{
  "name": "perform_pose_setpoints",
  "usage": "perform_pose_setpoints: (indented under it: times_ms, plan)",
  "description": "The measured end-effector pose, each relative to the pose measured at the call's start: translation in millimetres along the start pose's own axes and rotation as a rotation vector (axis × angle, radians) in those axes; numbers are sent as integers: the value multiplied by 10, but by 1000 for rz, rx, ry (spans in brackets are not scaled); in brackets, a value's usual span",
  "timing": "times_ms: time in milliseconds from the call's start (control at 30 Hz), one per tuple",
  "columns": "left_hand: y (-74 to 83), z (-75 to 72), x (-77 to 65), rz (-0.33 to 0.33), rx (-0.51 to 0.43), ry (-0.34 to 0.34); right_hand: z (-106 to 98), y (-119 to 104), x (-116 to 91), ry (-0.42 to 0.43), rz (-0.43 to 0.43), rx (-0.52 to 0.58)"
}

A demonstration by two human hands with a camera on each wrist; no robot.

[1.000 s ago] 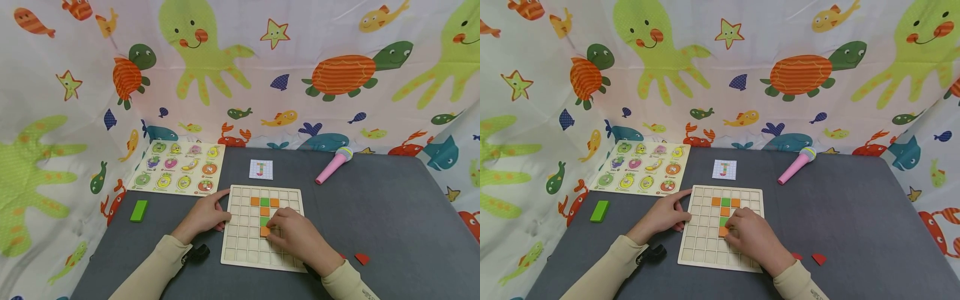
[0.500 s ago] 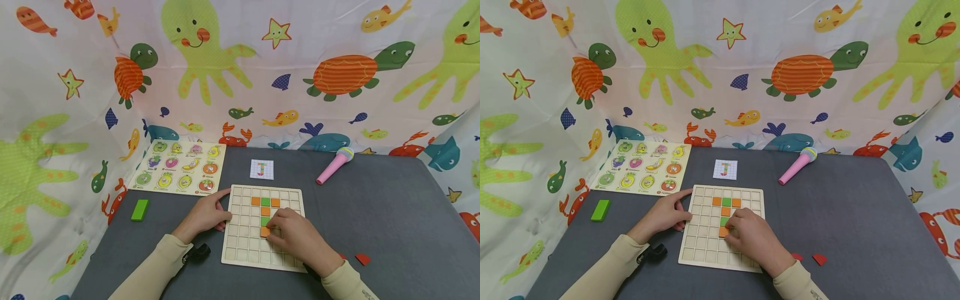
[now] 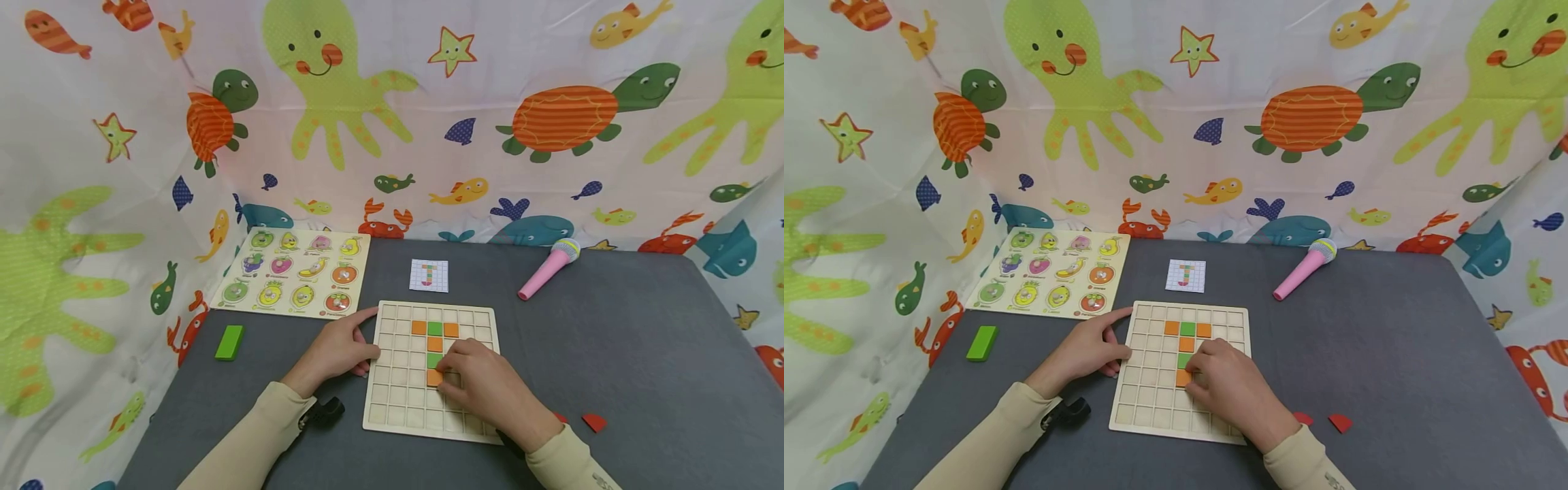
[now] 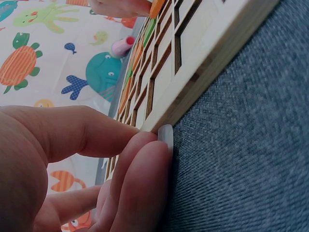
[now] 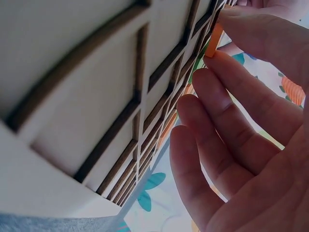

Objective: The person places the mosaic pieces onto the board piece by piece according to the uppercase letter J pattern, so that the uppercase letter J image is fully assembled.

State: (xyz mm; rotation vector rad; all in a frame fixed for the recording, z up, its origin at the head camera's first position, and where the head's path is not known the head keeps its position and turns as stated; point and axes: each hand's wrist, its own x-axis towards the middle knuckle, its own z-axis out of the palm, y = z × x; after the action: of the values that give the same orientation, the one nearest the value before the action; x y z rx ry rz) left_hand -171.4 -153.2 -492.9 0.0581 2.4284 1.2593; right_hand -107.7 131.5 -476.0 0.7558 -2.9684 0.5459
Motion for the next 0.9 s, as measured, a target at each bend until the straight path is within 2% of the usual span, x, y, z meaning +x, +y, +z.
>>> perform_pose_setpoints:
  times_ms: [900]
  plan:
    - [13, -8, -9, 1, -3, 14, -40, 41, 4, 6, -7, 5]
